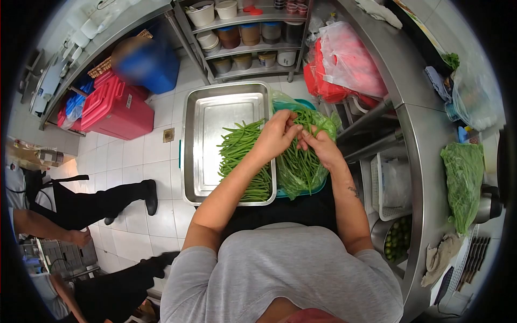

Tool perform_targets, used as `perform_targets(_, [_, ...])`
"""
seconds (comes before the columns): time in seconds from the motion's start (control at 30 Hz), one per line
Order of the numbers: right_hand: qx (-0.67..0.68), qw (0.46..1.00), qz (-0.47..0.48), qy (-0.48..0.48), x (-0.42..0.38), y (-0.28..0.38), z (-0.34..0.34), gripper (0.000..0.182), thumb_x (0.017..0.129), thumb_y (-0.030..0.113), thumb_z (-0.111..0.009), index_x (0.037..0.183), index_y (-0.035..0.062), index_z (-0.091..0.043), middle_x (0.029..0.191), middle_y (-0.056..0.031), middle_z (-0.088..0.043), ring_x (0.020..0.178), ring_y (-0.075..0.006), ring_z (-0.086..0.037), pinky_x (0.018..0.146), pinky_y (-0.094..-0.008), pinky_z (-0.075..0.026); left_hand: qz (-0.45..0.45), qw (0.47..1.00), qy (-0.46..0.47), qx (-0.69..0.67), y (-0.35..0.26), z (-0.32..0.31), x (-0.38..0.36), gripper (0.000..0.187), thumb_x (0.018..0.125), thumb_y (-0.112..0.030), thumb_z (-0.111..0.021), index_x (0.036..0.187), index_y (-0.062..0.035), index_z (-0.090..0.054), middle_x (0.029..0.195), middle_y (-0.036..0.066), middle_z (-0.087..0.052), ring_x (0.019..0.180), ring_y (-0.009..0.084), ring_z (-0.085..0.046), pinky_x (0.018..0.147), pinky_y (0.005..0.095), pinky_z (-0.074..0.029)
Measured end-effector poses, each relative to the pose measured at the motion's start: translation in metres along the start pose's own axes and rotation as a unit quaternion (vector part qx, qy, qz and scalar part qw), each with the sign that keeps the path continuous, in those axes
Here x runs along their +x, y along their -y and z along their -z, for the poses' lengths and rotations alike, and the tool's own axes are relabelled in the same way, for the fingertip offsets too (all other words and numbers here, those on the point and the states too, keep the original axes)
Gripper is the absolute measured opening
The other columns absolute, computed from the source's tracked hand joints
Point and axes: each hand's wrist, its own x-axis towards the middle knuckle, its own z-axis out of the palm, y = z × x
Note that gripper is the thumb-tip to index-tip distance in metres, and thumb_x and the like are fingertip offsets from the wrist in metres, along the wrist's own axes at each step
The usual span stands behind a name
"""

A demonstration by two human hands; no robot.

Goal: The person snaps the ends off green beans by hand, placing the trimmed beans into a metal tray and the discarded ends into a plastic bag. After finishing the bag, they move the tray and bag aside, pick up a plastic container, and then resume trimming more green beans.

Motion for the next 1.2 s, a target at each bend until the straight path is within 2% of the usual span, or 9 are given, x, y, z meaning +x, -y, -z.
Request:
perform_targets(0.17, [-0.013, 0.998, -0.010, 0.055, 0.000, 0.000, 0.003, 0.022, 0.097, 0.023, -0.048, 0.100, 0.0013, -0.054, 0.071, -0.0012, -0.050, 0.066, -0.0099, -0.050, 0.066, -0.0248, -0.044, -0.003, 0.997, 0.076, -0.033, 0.014, -0.001, 0.011, 0.016, 0.081, -0.004, -0.060, 0.093, 0.0034, -0.053, 0.082, 0.019, -0.055, 0.074, 0.0341, -0.058, 0.067, 0.0384, -0.046])
perform_targets(0.37, [-0.065, 0.997, -0.020, -0.027, 0.001, -0.003, 0.002, 0.020, 0.098, 0.021, -0.046, 0.098, 0.0035, -0.054, 0.067, 0.0016, -0.045, 0.058, -0.0074, -0.043, 0.055, -0.0231, -0.039, -0.111, 0.985, -0.058, 0.117, 0.015, -0.020, -0.003, 0.006, 0.086, -0.001, -0.054, 0.091, -0.0003, -0.052, 0.080, 0.017, -0.056, 0.071, 0.0342, -0.056, 0.063, 0.0349, -0.045])
perform_targets(0.5, [0.020, 0.995, -0.015, -0.092, -0.010, 0.004, -0.031, 0.018, 0.098, 0.021, -0.046, 0.091, 0.0061, -0.053, 0.065, 0.0042, -0.040, 0.053, -0.0049, -0.036, 0.049, -0.0213, -0.031, 0.082, 0.986, -0.081, -0.117, 0.014, -0.037, 0.000, 0.008, 0.088, -0.006, -0.052, 0.089, 0.0020, -0.052, 0.074, 0.017, -0.052, 0.072, 0.0328, -0.053, 0.064, 0.0388, -0.044])
perform_targets(0.63, [0.076, 0.994, -0.066, 0.030, -0.013, 0.005, 0.001, 0.017, 0.096, 0.023, -0.049, 0.090, 0.0079, -0.051, 0.066, 0.0063, -0.039, 0.053, -0.0024, -0.032, 0.046, -0.0188, -0.026, 0.252, 0.845, 0.023, -0.471, 0.010, -0.025, -0.005, 0.010, 0.090, -0.007, -0.050, 0.086, 0.0021, -0.051, 0.067, 0.012, -0.048, 0.062, 0.0290, -0.051, 0.060, 0.0387, -0.042])
perform_targets(0.7, [-0.002, 0.996, -0.088, 0.025, -0.016, 0.019, 0.000, 0.018, 0.096, 0.025, -0.050, 0.090, 0.0078, -0.052, 0.067, 0.0069, -0.040, 0.053, -0.0022, -0.032, 0.046, -0.0175, -0.026, 0.052, 0.985, -0.038, -0.163, 0.017, -0.031, -0.013, 0.005, 0.090, -0.004, -0.050, 0.089, 0.0013, -0.051, 0.067, 0.012, -0.046, 0.062, 0.0293, -0.051, 0.058, 0.0381, -0.043])
perform_targets(0.77, [-0.025, 0.996, -0.087, 0.007, -0.019, 0.030, 0.003, 0.019, 0.096, 0.024, -0.050, 0.087, 0.0071, -0.052, 0.064, 0.0072, -0.037, 0.051, -0.0025, -0.030, 0.046, -0.0180, -0.026, -0.074, 0.987, -0.053, 0.135, 0.027, -0.033, -0.020, 0.007, 0.085, 0.001, -0.054, 0.091, 0.0022, -0.050, 0.080, 0.020, -0.050, 0.072, 0.0374, -0.054, 0.065, 0.0410, -0.045])
perform_targets(0.97, [0.066, 0.990, -0.120, 0.042, -0.023, 0.022, 0.010, 0.019, 0.096, 0.021, -0.050, 0.090, 0.0031, -0.054, 0.062, 0.0044, -0.040, 0.049, -0.0051, -0.034, 0.047, -0.0205, -0.031, -0.059, 0.998, -0.021, 0.013, 0.035, -0.033, -0.013, 0.017, 0.080, 0.004, -0.054, 0.096, 0.0004, -0.053, 0.081, 0.015, -0.054, 0.072, 0.0314, -0.055, 0.064, 0.0377, -0.047])
perform_targets(1.07, [0.101, 0.983, -0.138, 0.063, -0.022, 0.016, 0.014, 0.020, 0.095, 0.022, -0.051, 0.092, 0.0022, -0.054, 0.062, 0.0029, -0.041, 0.050, -0.0068, -0.037, 0.048, -0.0216, -0.032, 0.181, 0.946, 0.064, -0.261, 0.010, -0.015, -0.005, 0.013, 0.085, -0.002, -0.056, 0.097, 0.0000, -0.054, 0.080, 0.008, -0.056, 0.069, 0.0173, -0.055, 0.061, 0.0308, -0.046])
perform_targets(1.2, [0.093, 0.983, -0.143, 0.063, -0.020, 0.014, 0.007, 0.021, 0.096, 0.023, -0.051, 0.093, 0.0023, -0.054, 0.063, 0.0024, -0.042, 0.050, -0.0075, -0.037, 0.049, -0.0219, -0.033, 0.107, 0.982, 0.068, -0.141, 0.023, -0.015, -0.003, 0.009, 0.087, -0.006, -0.055, 0.092, 0.0007, -0.054, 0.077, 0.008, -0.058, 0.067, 0.0161, -0.055, 0.060, 0.0311, -0.044])
